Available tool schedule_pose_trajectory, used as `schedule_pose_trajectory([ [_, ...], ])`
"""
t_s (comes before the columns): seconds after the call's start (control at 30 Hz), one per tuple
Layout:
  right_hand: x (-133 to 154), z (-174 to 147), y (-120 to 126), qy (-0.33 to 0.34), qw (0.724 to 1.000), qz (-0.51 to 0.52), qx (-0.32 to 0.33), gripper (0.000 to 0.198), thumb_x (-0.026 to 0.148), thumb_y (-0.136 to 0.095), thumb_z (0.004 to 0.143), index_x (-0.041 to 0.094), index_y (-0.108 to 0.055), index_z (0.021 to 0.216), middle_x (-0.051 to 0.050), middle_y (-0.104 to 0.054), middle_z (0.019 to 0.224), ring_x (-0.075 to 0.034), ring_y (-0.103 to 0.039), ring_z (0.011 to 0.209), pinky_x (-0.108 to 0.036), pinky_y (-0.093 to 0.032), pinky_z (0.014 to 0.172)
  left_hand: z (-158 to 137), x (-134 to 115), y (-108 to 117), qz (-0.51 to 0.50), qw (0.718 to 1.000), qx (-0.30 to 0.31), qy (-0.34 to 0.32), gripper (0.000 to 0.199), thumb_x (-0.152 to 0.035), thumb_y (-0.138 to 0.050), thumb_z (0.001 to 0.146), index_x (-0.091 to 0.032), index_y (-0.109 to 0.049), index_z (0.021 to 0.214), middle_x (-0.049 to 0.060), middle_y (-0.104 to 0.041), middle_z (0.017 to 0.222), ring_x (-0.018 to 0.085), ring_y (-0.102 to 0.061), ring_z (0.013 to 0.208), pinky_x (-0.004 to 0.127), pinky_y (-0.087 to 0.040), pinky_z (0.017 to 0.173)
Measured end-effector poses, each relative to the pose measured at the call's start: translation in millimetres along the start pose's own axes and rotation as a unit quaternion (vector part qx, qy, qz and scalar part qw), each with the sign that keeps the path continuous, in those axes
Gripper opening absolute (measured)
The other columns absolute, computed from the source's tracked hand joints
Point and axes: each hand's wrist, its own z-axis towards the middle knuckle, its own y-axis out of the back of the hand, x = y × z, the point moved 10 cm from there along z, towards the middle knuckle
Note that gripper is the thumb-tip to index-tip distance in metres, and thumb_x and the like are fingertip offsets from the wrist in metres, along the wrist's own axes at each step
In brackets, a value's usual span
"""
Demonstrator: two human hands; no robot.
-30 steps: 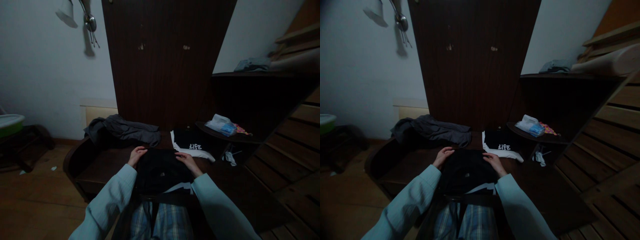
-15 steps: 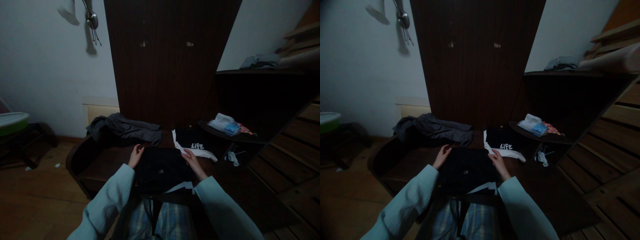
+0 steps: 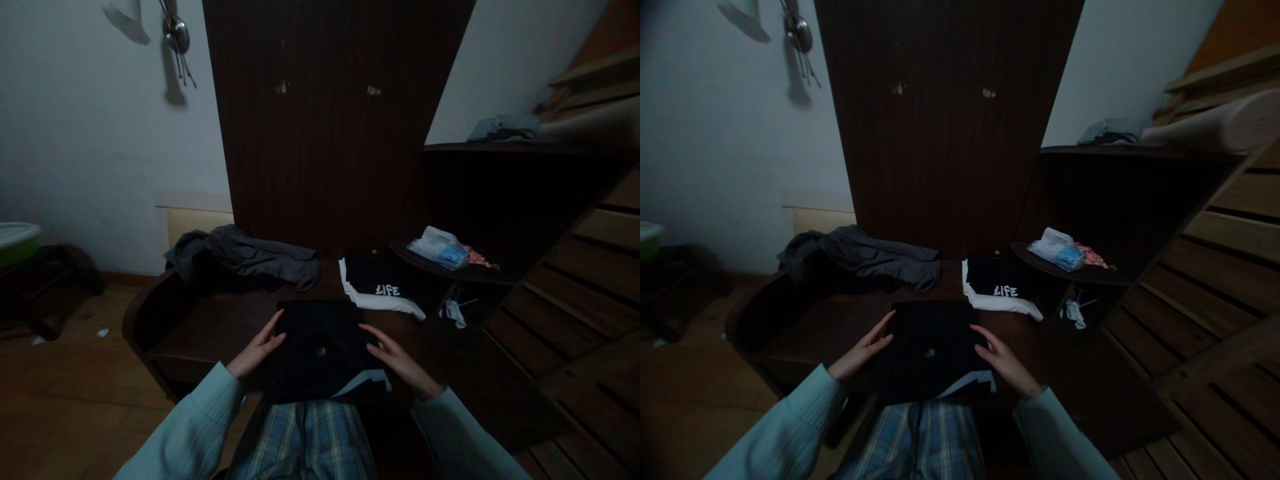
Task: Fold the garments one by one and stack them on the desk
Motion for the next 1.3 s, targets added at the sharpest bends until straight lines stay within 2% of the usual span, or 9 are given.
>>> schedule_pose_trajectory([
  [0.1, 6, -8, -4, 0.020, 0.997, -0.064, 0.024, 0.047, 0.054, -0.056, 0.067, 0.023, -0.060, 0.102, -0.006, -0.058, 0.112, -0.023, -0.050, 0.105, -0.037, -0.036, 0.093, -10, -10, -3, 0.028, 0.998, 0.001, -0.053, 0.066, -0.048, -0.051, 0.075, -0.024, -0.029, 0.132, 0.000, -0.026, 0.140, 0.020, -0.022, 0.128, 0.032, -0.018, 0.106],
  [0.2, 7, -12, -7, 0.022, 0.992, -0.120, 0.041, 0.043, 0.056, -0.051, 0.071, 0.020, -0.066, 0.089, -0.006, -0.064, 0.096, -0.024, -0.053, 0.098, -0.041, -0.033, 0.094, -15, -12, -16, 0.083, 0.993, 0.069, -0.049, 0.049, -0.046, -0.050, 0.076, -0.024, -0.050, 0.120, 0.002, -0.048, 0.127, 0.022, -0.036, 0.121, 0.036, -0.013, 0.107],
  [0.3, 7, -14, -7, 0.021, 0.991, -0.127, 0.047, 0.044, 0.056, -0.049, 0.071, 0.018, -0.067, 0.085, -0.007, -0.064, 0.091, -0.024, -0.054, 0.094, -0.041, -0.033, 0.093, -16, -13, -21, 0.087, 0.990, 0.106, -0.031, 0.043, -0.043, -0.054, 0.075, -0.022, -0.057, 0.112, 0.004, -0.057, 0.116, 0.023, -0.047, 0.111, 0.038, -0.023, 0.103],
  [0.4, 4, -14, -8, 0.015, 0.991, -0.117, 0.059, 0.044, 0.054, -0.049, 0.072, 0.017, -0.066, 0.089, -0.008, -0.063, 0.091, -0.024, -0.055, 0.090, -0.040, -0.037, 0.088, -15, -14, -15, 0.047, 0.996, 0.072, -0.008, 0.045, -0.044, -0.055, 0.072, -0.019, -0.058, 0.109, 0.006, -0.059, 0.113, 0.024, -0.051, 0.105, 0.034, -0.036, 0.093],
  [0.57, 5, -18, -13, 0.034, 0.988, -0.125, 0.084, 0.041, 0.048, -0.058, 0.067, 0.020, -0.063, 0.097, -0.006, -0.061, 0.099, -0.024, -0.053, 0.096, -0.038, -0.037, 0.087, -25, -22, -16, 0.045, 0.998, 0.031, -0.004, 0.042, -0.046, -0.051, 0.074, -0.017, -0.060, 0.103, 0.007, -0.061, 0.105, 0.022, -0.054, 0.100, 0.034, -0.039, 0.090],
  [0.8, 3, -22, -18, 0.050, 0.980, -0.168, 0.093, 0.055, 0.041, -0.071, 0.054, 0.020, -0.057, 0.103, -0.005, -0.057, 0.103, -0.024, -0.051, 0.097, -0.036, -0.038, 0.086, -54, -15, -41, 0.146, 0.981, 0.113, -0.056, 0.082, -0.033, -0.074, 0.053, -0.020, -0.039, 0.126, 0.010, -0.042, 0.130, 0.026, -0.038, 0.119, 0.038, -0.026, 0.101],
  [0.93, 3, -22, -16, 0.067, 0.980, -0.178, 0.066, 0.050, 0.039, -0.071, 0.054, 0.020, -0.058, 0.099, -0.004, -0.059, 0.098, -0.023, -0.053, 0.093, -0.033, -0.040, 0.082, -58, -2, -44, 0.227, 0.970, 0.065, -0.062, 0.082, -0.023, -0.073, 0.052, -0.021, -0.037, 0.126, 0.011, -0.046, 0.126, 0.027, -0.040, 0.116, 0.042, -0.029, 0.099],
  [1.1, 4, -22, -5, 0.082, 0.976, -0.197, -0.037, 0.035, 0.041, -0.069, 0.056, 0.020, -0.060, 0.082, -0.002, -0.063, 0.085, -0.022, -0.056, 0.085, -0.033, -0.043, 0.078, -61, -2, -47, 0.271, 0.958, 0.002, -0.097, 0.063, -0.010, -0.060, 0.058, -0.024, -0.045, 0.118, 0.009, -0.054, 0.115, 0.025, -0.047, 0.108, 0.041, -0.037, 0.092],
  [1.3, 9, -28, 6, 0.133, 0.964, -0.204, -0.109, 0.018, 0.039, -0.061, 0.066, 0.022, -0.065, 0.072, -0.004, -0.065, 0.078, -0.023, -0.058, 0.080, -0.035, -0.046, 0.075, -66, 1, -39, 0.306, 0.942, -0.035, -0.134, 0.036, -0.022, -0.057, 0.068, -0.024, -0.055, 0.104, 0.009, -0.057, 0.106, 0.026, -0.051, 0.101, 0.041, -0.042, 0.087],
])
